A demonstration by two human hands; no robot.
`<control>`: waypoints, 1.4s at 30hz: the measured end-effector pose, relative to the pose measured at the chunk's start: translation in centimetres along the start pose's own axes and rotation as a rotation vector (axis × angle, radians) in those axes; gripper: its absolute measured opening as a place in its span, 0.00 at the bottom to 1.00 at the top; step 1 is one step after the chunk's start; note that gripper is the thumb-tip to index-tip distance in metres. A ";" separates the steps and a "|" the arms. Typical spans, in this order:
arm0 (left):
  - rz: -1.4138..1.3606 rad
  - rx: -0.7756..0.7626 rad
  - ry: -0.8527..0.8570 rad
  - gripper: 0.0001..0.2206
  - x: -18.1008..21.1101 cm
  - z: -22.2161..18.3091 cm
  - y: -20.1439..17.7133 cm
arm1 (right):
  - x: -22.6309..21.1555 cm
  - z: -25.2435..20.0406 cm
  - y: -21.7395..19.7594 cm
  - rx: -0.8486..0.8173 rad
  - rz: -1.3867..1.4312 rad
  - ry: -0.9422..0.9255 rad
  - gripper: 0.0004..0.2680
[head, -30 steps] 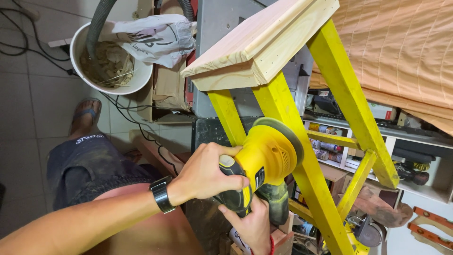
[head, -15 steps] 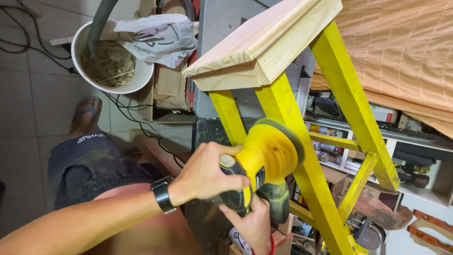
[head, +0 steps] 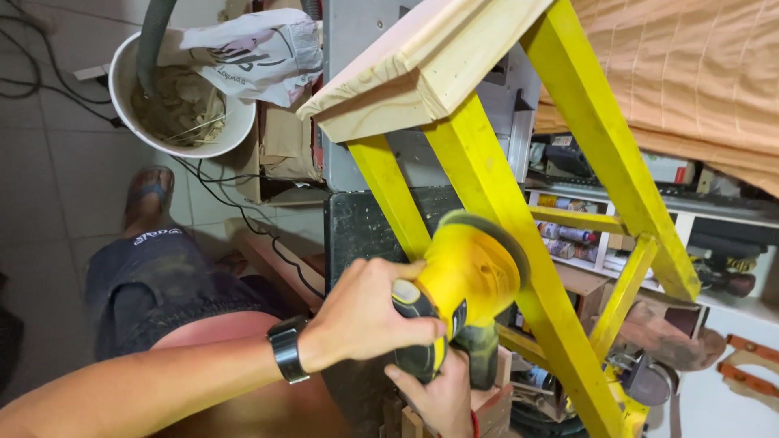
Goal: Sanding a yellow wooden stool and a wood block using an orbital sander.
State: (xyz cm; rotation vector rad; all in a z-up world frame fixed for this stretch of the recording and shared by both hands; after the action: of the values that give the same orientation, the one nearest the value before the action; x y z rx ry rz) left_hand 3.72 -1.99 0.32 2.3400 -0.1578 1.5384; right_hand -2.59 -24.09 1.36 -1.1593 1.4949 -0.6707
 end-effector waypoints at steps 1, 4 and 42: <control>0.009 0.012 -0.009 0.14 0.2 -0.1 -0.4 | -0.1 0.1 0.1 -0.016 -0.023 0.021 0.17; 0.003 0.008 -0.027 0.11 0.5 -0.4 -0.7 | -0.3 0.1 0.2 -0.034 -0.035 0.007 0.17; 0.045 0.184 -0.074 0.15 -0.1 0.6 -6.3 | -9.1 5.2 1.9 -0.107 0.092 -0.123 0.17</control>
State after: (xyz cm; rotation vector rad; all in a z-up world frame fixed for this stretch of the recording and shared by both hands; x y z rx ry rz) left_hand 5.87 3.68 -1.34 2.5536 -0.0903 1.5466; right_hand 1.28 -14.24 1.98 -1.1835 1.4848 -0.4533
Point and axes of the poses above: each hand's wrist, its own z-axis towards the middle knuckle, its own y-axis out of the palm, x = y × z, the point moved 5 cm from there along z, towards the middle knuckle, and after that the axes turned 1 degree about -y, right-handed, at the moved point
